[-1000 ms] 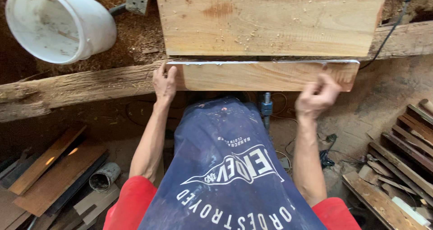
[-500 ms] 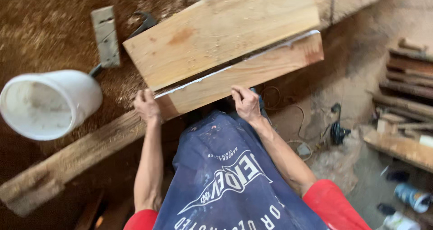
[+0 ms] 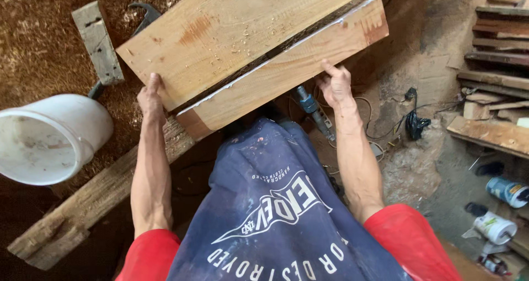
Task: The person aligns two wooden boards with glue applied along the seam and secures them using a large clamp. They then use a hammer to tap the boards together, ensuring a tight fit, and continue to tighten the clamp to hold the joint in place.
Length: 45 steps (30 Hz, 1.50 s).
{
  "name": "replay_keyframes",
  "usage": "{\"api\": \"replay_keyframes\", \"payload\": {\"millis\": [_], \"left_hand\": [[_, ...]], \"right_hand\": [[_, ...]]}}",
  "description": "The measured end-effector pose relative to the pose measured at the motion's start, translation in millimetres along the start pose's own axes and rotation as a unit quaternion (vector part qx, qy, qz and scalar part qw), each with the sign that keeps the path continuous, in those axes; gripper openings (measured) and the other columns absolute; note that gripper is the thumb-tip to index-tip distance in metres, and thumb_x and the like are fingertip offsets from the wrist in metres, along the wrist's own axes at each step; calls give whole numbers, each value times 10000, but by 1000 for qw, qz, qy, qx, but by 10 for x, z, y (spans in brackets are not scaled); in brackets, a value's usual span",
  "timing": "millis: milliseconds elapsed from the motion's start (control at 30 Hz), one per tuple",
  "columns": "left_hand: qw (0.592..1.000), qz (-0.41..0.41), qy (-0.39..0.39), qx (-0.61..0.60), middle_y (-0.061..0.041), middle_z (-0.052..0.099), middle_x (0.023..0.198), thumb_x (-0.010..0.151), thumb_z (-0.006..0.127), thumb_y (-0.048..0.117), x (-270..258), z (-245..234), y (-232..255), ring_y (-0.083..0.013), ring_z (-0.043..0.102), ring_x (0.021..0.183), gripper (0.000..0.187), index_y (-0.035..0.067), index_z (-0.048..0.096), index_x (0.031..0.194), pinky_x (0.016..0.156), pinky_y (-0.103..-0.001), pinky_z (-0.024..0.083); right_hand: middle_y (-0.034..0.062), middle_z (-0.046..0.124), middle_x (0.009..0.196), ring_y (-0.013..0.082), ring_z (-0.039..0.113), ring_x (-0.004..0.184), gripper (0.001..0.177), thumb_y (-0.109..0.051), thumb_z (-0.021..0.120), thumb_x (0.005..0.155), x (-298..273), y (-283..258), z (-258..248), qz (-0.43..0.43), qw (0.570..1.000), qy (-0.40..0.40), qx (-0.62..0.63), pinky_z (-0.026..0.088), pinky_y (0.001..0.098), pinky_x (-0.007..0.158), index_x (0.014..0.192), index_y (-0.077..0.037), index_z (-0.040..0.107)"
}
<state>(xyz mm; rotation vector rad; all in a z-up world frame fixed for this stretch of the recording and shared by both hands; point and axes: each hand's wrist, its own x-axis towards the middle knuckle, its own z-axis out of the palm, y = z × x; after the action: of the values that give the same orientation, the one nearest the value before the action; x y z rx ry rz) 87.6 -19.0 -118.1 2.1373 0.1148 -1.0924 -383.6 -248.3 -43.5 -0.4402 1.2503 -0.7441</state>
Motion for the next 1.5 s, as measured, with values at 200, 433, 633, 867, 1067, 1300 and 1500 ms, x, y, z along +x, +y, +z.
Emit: {"api": "replay_keyframes", "payload": {"millis": [200,433,633,867,1067,1300,1500], "left_hand": [[989,124,-25,-72,-92,713,1046,920,709,588,-238,-178,20,-219,650,1034,578,27,716,1055,987,-430,523],[983,119,-50,-132,-95,731,1151,899,733,589,-289,-128,24,-174,667,1096,629,4,713,1128,1036,-357,526],[987,95,-50,-118,-84,725,1078,879,728,635,-350,-115,-70,-175,655,1032,659,13,707,1094,977,-369,532],[993,89,-13,-72,-23,652,899,895,725,683,-352,-117,-135,-145,570,872,630,55,695,941,818,-343,498],[994,83,-2,-74,-14,663,875,865,730,704,-402,-94,-108,-140,589,847,647,63,704,947,790,-353,519],[997,60,26,-45,26,495,741,834,711,791,-413,-111,-171,-137,492,729,681,128,556,809,733,-403,503],[997,58,27,-42,26,463,705,811,702,805,-430,-95,-197,-147,450,695,680,165,493,716,717,-403,473]], "right_hand": [[69,665,1144,260,660,1073,397,-152,783,905,75,78,-3,-16,1000,-17,-1,589,526,882,1245,-59,600],[91,675,1110,252,701,991,380,-168,779,935,182,4,13,-13,999,-37,-37,625,433,766,1241,-26,602],[114,680,1137,268,709,989,381,-194,777,972,229,32,-71,10,999,-44,-19,626,425,769,1258,-17,596],[104,694,1122,264,718,962,422,-199,760,946,290,-30,-13,10,999,-28,-26,646,438,755,1282,-35,565],[132,686,1127,261,723,946,414,-183,749,982,325,-70,18,11,999,-33,-30,643,420,729,1300,-4,552],[194,701,1171,305,735,1003,388,-149,714,1019,315,-110,92,-7,998,-52,-18,655,451,794,1316,42,552],[164,682,1177,283,738,1013,409,-167,716,976,389,-96,73,14,999,-48,-6,681,451,803,1296,15,537]]}}
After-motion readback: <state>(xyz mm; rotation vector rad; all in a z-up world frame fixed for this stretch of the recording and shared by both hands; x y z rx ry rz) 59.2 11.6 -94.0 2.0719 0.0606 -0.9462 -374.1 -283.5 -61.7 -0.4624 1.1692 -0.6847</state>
